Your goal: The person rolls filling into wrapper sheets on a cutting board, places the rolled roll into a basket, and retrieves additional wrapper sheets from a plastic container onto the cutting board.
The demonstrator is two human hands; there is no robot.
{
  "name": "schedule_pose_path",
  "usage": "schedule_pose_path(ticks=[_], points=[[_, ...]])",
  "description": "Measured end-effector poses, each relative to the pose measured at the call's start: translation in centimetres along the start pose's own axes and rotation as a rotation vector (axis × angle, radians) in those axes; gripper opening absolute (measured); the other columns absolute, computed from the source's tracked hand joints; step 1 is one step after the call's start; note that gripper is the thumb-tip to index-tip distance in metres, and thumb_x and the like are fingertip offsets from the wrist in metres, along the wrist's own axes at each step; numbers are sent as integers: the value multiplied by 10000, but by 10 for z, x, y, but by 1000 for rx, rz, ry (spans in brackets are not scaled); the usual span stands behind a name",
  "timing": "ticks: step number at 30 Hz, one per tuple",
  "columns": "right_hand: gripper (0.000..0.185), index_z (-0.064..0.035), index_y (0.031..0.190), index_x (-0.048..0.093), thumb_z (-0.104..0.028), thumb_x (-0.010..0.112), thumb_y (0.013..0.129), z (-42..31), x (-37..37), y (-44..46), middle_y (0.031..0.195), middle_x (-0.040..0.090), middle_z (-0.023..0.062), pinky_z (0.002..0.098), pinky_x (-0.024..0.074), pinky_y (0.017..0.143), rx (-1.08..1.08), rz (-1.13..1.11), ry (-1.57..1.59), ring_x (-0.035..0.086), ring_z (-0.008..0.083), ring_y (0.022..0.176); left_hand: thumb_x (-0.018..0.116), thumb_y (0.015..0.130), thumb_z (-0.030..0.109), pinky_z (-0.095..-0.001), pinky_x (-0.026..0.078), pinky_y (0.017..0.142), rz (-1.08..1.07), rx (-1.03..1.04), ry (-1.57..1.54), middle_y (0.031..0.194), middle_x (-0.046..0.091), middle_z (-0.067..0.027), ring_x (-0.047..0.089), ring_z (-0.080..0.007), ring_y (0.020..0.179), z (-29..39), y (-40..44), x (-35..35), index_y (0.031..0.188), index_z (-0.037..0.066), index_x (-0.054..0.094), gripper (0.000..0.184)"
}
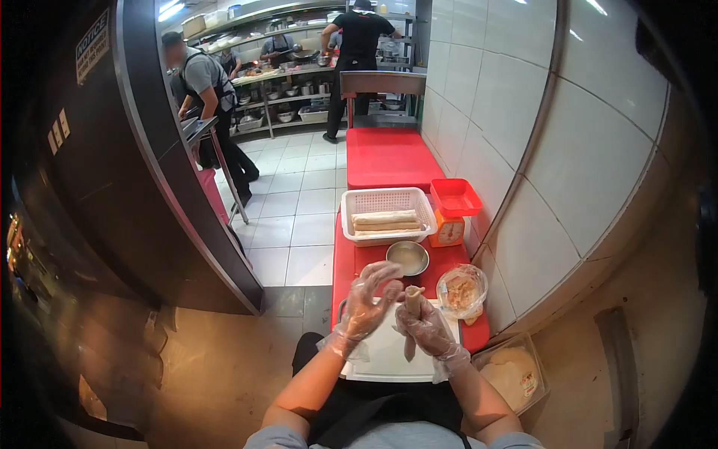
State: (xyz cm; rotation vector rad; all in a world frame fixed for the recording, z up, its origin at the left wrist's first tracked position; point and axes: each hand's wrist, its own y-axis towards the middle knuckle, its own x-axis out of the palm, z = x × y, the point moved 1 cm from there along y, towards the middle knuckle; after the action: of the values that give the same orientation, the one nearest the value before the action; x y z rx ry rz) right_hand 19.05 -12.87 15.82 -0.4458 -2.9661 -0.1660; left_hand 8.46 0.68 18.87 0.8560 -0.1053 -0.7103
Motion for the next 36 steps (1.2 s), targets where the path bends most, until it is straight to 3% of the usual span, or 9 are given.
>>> schedule_pose_path(ticks=[2,9,12,15,18,19,24,27,36], points=[[293,-89,1208,553,-280,632,1000,-18,10,-7,784,475,-69,222,414,590,84,3,153,428,38,628,754,813,80,-442,489,998,-57,20,133,1091,700,-93,667,-307,1025,-7,-3,-9,1096,115,719,288],[284,-86,1071,557,-355,619,1004,-37,4,-16,720,471,-44,239,400,544,193,-140,159,438,60,595,793,768,77,-539,446,1059,-241,343,296,994,681,-32,656,-255,975,19,7,-14,1043,150,696,301],[322,-76,1085,558,-382,612,1004,-43,0,-21,720,469,-44,235,384,531,195,-210,149,426,64,583,791,756,48,-515,442,1060,-365,277,186,1047,632,-70,621,-293,1027,20,11,-14,1066,148,694,340],[346,-67,1099,561,-392,621,995,-44,-3,-24,717,461,-44,231,367,522,212,-284,140,407,63,574,731,853,83,-470,442,1048,-551,185,218,1117,584,-101,581,-310,1094,28,14,-19,1098,133,689,253],[353,-61,1119,566,-379,639,985,-46,-7,-24,714,454,-45,229,353,517,264,-378,154,393,59,571,625,973,172,-433,450,1017,-494,28,-115,1185,564,-104,556,-298,1151,34,26,-31,1110,93,686,170],[352,-59,1123,567,-374,641,983,-52,-5,-24,712,451,-46,228,349,516,277,-409,149,391,58,571,523,1041,237,-394,456,995,-431,-19,-238,1141,611,-104,560,-262,1163,34,32,-31,1121,48,677,256],[352,-53,1131,568,-362,644,980,-50,-1,-25,710,463,-46,222,341,512,303,-445,188,394,56,573,561,1023,210,-378,483,951,-789,-402,-483,1026,714,-110,646,-250,1034,33,45,-30,1105,37,705,240],[371,-47,1122,568,-384,631,983,-54,-2,-26,709,477,-38,226,349,505,278,-402,163,402,59,566,556,1017,227,-416,441,1009,-760,-190,-82,1081,701,-87,633,-274,996,46,42,-36,1156,84,699,245],[415,-47,1104,574,-439,623,979,-60,-3,-25,703,473,-29,238,381,504,285,-411,152,400,61,555,726,854,198,-532,352,1137,-616,421,233,1036,723,-34,670,-235,1024,61,42,-44,1028,138,752,186]])
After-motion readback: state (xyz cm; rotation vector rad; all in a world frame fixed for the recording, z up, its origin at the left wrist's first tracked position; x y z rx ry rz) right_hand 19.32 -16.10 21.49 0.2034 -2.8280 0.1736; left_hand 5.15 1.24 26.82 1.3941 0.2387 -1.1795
